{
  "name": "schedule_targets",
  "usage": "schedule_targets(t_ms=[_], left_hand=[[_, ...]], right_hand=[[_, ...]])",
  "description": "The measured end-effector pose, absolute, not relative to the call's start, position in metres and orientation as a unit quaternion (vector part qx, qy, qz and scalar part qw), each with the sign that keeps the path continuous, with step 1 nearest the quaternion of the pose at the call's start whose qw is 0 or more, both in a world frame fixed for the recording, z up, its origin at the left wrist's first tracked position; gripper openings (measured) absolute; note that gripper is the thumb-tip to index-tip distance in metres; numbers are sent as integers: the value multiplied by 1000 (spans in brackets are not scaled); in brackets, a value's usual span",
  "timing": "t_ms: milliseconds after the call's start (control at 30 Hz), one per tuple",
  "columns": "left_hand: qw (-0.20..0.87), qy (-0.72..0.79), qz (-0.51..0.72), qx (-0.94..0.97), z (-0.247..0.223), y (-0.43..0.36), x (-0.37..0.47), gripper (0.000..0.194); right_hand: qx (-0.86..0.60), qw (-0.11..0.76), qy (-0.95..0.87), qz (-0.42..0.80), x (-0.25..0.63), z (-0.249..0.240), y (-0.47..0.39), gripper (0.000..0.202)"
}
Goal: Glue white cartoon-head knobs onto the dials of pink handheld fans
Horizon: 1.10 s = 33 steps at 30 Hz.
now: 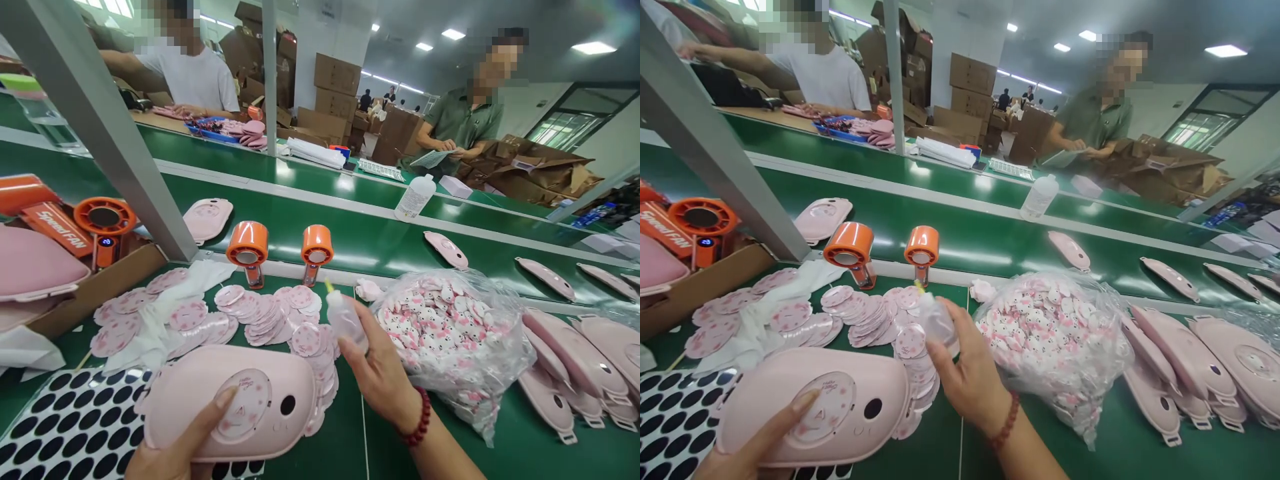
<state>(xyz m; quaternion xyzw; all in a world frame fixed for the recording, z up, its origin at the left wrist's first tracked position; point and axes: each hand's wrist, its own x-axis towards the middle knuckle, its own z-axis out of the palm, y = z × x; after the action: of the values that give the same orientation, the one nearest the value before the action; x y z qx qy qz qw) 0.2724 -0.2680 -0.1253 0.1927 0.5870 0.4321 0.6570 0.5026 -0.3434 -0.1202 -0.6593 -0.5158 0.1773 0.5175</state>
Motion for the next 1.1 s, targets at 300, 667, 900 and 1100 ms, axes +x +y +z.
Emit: schedule_targets(t_ms=[300, 667, 900, 1100], left_hand=[[616, 562, 474, 281, -115, -283, 287, 80], [539, 553, 487, 408, -126, -295, 281, 63], [492, 560, 486, 456, -130, -294, 275, 57], [534, 557, 487, 410, -114, -295, 287, 65]], right_hand=[[-538, 638, -501, 231, 475, -74, -385, 26], [-557, 598, -555, 154, 459, -64, -375, 16], [-563, 594, -558, 138, 460, -60, -374, 15], [-581, 586, -542, 161, 462, -60, -378, 10]])
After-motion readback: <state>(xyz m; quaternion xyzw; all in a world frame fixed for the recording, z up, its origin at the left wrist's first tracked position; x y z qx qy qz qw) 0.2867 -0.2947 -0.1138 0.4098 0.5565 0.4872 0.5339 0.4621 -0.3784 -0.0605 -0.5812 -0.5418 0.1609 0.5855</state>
